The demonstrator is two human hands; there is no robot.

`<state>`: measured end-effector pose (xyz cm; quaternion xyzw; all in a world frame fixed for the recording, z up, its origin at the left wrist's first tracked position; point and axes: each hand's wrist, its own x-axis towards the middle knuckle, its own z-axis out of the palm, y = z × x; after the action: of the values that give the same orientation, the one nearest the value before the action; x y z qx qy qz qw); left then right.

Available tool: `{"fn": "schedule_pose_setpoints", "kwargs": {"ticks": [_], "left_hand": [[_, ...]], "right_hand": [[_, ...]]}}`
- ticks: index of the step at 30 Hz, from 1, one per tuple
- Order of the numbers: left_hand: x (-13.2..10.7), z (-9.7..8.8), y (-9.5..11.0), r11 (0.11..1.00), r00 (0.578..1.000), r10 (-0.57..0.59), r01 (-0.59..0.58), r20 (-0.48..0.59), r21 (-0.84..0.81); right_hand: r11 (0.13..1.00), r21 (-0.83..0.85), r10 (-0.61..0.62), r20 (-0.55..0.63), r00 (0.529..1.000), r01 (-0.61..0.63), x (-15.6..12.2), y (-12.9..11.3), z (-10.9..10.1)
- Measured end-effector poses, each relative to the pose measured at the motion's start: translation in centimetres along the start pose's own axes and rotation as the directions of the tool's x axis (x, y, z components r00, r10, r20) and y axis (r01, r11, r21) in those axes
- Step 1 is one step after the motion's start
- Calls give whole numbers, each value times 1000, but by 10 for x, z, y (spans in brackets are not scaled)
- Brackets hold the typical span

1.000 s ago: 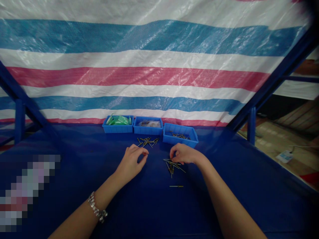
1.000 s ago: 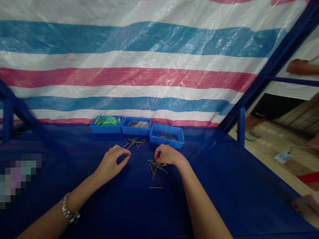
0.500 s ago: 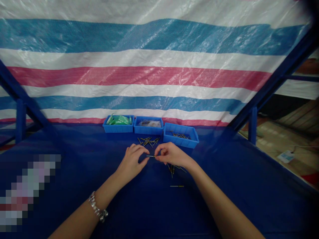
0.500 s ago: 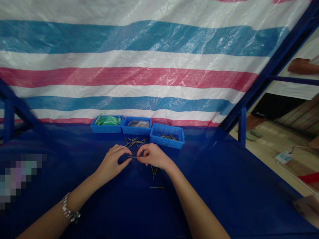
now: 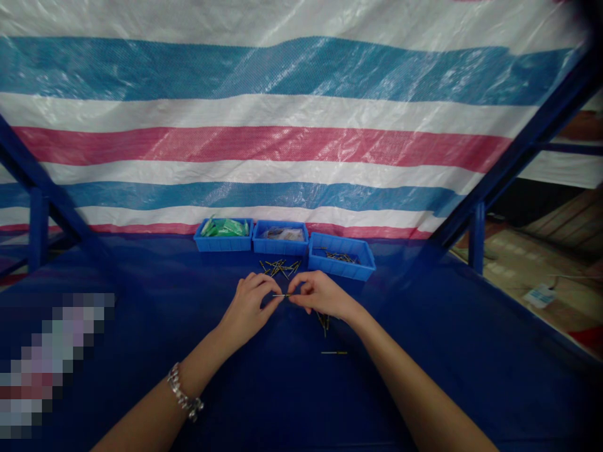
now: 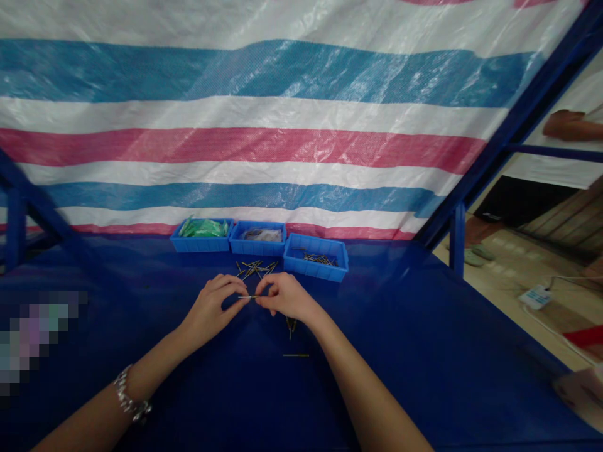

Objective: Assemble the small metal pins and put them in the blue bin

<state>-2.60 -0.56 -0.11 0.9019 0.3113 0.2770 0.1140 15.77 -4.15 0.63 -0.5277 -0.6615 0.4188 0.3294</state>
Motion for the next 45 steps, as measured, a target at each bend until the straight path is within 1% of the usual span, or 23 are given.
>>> {"fn": "schedule_pose_setpoints", "kwargs": {"ticks": [5,11,17,21,27,32,35,45], "left_hand": [[0,-1,0,1000,1000,-5,5,8,13],[0,0,-1,999,1000,0,0,4,33],[0,1,-3,999,1000,13,-14,19,46],[0,1,-3,998,999,29,-30,27,51],[1,1,-3,998,1000,29,-29,8,56],[0,0,-2,999,999,14,-12,-51,34],[0,-1,-1,999,996,14,-11,-87,33],[0,-4,1,1000,995,5,-2,-105,28]], "right_hand": [[1000,4,-18,-15,1000,18,1,1,-1],[995,66,-77,-46,996,80,2,0,0],[975,154,-141,-116,983,157,3,-4,11],[964,168,-184,-128,975,204,4,-2,18],[973,123,-179,-140,974,196,5,1,18],[985,-30,-175,-207,963,172,5,0,13],[984,-95,-168,-219,961,150,5,1,12],[983,-119,-160,-187,969,140,6,1,9]]}}
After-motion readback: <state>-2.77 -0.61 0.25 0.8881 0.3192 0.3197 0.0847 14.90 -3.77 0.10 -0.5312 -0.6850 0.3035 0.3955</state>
